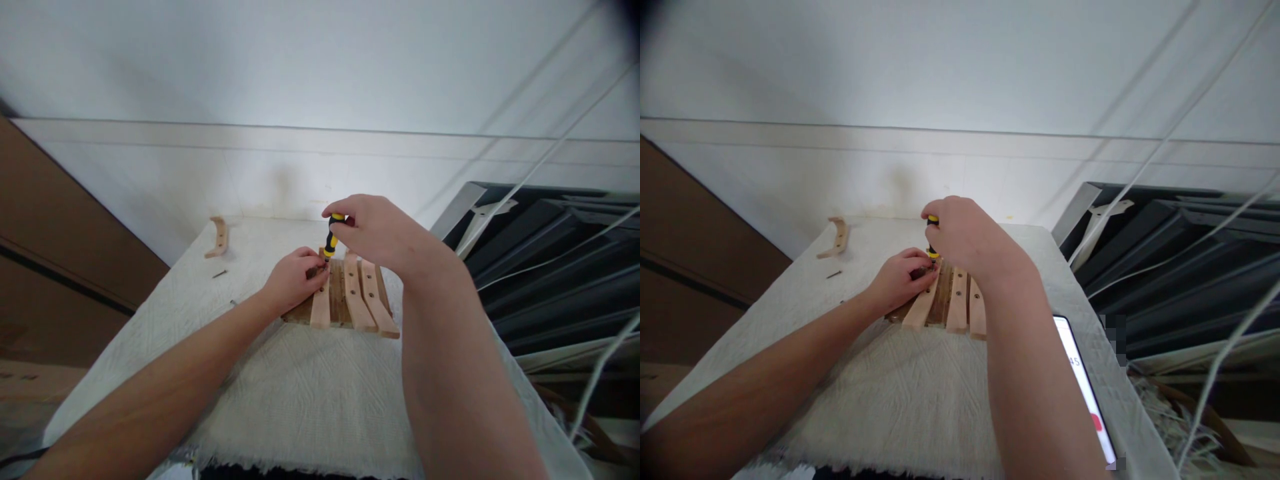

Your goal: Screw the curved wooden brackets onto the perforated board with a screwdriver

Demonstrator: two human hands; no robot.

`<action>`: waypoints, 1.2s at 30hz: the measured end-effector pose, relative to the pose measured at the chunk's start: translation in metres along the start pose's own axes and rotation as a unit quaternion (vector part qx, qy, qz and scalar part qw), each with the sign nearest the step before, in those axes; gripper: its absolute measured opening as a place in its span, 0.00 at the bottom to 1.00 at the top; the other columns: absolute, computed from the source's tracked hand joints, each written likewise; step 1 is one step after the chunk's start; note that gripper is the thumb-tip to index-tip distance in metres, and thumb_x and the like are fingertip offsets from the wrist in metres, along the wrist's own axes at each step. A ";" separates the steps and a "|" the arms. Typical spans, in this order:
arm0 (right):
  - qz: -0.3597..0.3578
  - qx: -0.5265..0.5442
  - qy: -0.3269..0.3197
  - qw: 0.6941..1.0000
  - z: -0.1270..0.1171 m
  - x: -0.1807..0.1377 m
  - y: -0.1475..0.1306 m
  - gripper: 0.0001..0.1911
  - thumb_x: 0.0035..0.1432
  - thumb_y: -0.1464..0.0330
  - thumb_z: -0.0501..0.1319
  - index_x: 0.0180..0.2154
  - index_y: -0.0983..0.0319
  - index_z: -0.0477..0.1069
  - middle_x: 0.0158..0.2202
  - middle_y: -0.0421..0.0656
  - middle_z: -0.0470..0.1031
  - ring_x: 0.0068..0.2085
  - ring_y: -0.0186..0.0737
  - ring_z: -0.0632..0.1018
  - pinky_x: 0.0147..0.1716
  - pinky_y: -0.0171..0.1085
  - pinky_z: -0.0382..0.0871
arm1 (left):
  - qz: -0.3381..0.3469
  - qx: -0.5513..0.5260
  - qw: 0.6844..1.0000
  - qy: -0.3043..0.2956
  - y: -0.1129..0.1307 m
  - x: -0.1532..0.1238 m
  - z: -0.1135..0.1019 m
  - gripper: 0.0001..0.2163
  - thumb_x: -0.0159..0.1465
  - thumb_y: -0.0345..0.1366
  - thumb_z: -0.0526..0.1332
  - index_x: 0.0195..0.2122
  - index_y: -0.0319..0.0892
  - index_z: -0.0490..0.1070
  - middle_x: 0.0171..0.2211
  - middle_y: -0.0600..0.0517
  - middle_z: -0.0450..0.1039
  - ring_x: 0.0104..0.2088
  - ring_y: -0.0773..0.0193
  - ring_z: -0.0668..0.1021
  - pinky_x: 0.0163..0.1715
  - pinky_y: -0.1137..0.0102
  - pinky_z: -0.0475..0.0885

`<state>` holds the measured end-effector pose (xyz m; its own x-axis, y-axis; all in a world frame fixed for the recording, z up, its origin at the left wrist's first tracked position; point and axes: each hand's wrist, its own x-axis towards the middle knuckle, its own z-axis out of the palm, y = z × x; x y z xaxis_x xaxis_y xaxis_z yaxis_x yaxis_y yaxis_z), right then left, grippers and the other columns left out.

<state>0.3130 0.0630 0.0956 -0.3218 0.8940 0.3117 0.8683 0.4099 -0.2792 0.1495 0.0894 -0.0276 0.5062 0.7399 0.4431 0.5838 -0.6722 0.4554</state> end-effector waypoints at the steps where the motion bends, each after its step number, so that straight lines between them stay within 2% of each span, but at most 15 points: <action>1: 0.001 -0.002 -0.001 1.000 0.000 0.000 0.000 0.17 0.56 0.72 0.54 0.44 0.62 0.77 0.43 0.49 0.79 0.43 0.44 0.77 0.42 0.38 0.67 | 0.001 -0.002 1.000 -0.001 0.000 0.000 0.000 0.09 0.62 0.38 0.59 0.34 0.40 0.77 0.36 0.49 0.74 0.37 0.64 0.76 0.41 0.68 0.72; 7: -0.002 -0.004 0.011 1.000 0.002 0.001 0.000 0.17 0.56 0.72 0.54 0.45 0.62 0.77 0.43 0.48 0.78 0.43 0.43 0.77 0.42 0.38 0.67 | -0.004 -0.004 1.000 -0.005 -0.002 0.000 0.000 0.08 0.62 0.36 0.58 0.34 0.40 0.76 0.36 0.49 0.74 0.37 0.64 0.76 0.41 0.68 0.72; 15: 0.026 -0.003 -0.009 1.000 0.001 0.000 0.001 0.17 0.56 0.70 0.56 0.46 0.63 0.76 0.38 0.48 0.79 0.35 0.41 0.77 0.37 0.38 0.67 | -0.013 0.012 1.000 -0.011 -0.001 0.001 0.000 0.09 0.63 0.38 0.58 0.32 0.40 0.74 0.36 0.48 0.75 0.36 0.64 0.76 0.39 0.68 0.72; 26: 0.025 -0.011 -0.017 0.999 0.000 0.000 -0.005 0.15 0.58 0.72 0.53 0.43 0.63 0.76 0.39 0.48 0.78 0.39 0.42 0.77 0.40 0.38 0.66 | -0.008 0.033 0.999 -0.015 -0.001 0.001 0.001 0.09 0.64 0.38 0.57 0.33 0.40 0.75 0.39 0.48 0.75 0.38 0.63 0.77 0.42 0.67 0.72; 29: 0.038 -0.016 0.002 0.999 0.002 0.003 -0.006 0.12 0.58 0.67 0.56 0.39 0.63 0.76 0.36 0.48 0.78 0.38 0.42 0.76 0.39 0.38 0.66 | -0.012 0.027 0.999 -0.015 -0.001 0.001 0.001 0.09 0.63 0.37 0.57 0.33 0.40 0.75 0.38 0.49 0.76 0.38 0.63 0.77 0.42 0.67 0.72; 32: 0.062 -0.023 0.036 0.997 0.008 0.006 -0.004 0.13 0.56 0.63 0.59 0.37 0.64 0.76 0.34 0.48 0.78 0.37 0.43 0.76 0.38 0.39 0.67 | -0.023 0.021 0.999 -0.011 -0.001 0.002 0.002 0.10 0.63 0.38 0.57 0.33 0.40 0.76 0.38 0.49 0.76 0.38 0.63 0.77 0.42 0.68 0.72; 36: 0.038 0.001 0.062 0.997 0.013 0.007 -0.002 0.16 0.55 0.68 0.57 0.44 0.63 0.76 0.39 0.47 0.79 0.41 0.43 0.77 0.42 0.40 0.68 | -0.019 0.017 1.000 -0.008 -0.001 0.002 0.002 0.09 0.63 0.37 0.58 0.32 0.41 0.75 0.38 0.49 0.76 0.38 0.64 0.77 0.42 0.69 0.72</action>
<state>0.3041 0.0713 0.0863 -0.2065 0.8934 0.3990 0.8874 0.3428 -0.3083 0.1512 0.0912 -0.0292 0.4928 0.7654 0.4138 0.6235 -0.6424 0.4456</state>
